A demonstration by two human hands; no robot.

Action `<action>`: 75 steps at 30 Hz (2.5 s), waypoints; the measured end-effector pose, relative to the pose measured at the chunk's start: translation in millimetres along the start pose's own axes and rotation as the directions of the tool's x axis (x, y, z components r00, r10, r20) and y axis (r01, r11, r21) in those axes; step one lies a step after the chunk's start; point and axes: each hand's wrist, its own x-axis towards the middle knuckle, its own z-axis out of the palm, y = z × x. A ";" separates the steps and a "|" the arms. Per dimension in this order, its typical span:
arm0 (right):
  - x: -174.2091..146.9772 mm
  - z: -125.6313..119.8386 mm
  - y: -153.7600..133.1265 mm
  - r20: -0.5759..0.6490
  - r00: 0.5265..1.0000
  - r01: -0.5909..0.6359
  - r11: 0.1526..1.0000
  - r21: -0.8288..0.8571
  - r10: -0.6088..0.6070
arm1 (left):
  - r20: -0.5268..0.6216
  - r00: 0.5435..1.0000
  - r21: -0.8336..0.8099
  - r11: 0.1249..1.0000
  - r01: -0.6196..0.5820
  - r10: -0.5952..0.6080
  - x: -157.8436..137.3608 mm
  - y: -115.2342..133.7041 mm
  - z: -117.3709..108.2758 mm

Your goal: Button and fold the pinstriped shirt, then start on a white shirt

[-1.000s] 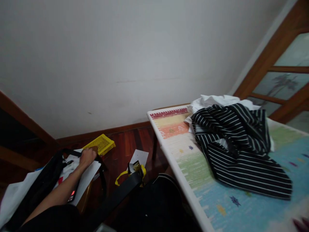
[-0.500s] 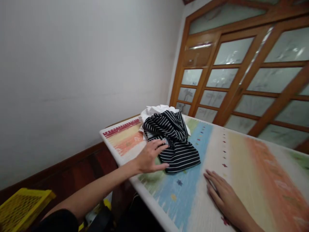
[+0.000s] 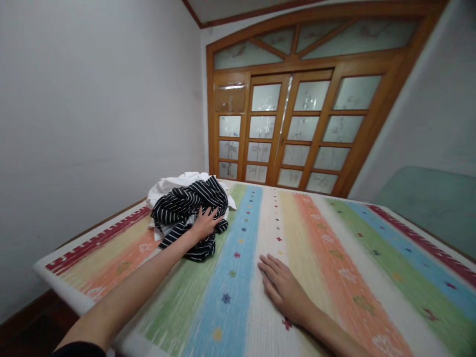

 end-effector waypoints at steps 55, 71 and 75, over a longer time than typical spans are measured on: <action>-27.3 -48.4 79.2 0.186 0.948 -0.257 0.966 -0.030 0.258 | -0.023 0.890 -0.568 0.727 -0.387 0.455 6.3 136.8 -4.8; -28.3 -46.0 81.1 0.171 0.957 -0.237 0.971 0.000 0.234 | -0.021 0.888 -0.610 0.698 -0.375 0.459 5.8 135.3 -1.6; -28.6 -46.6 80.5 0.168 0.957 -0.241 0.970 0.010 0.236 | -0.031 0.887 -0.620 0.687 -0.378 0.461 6.2 134.7 -1.3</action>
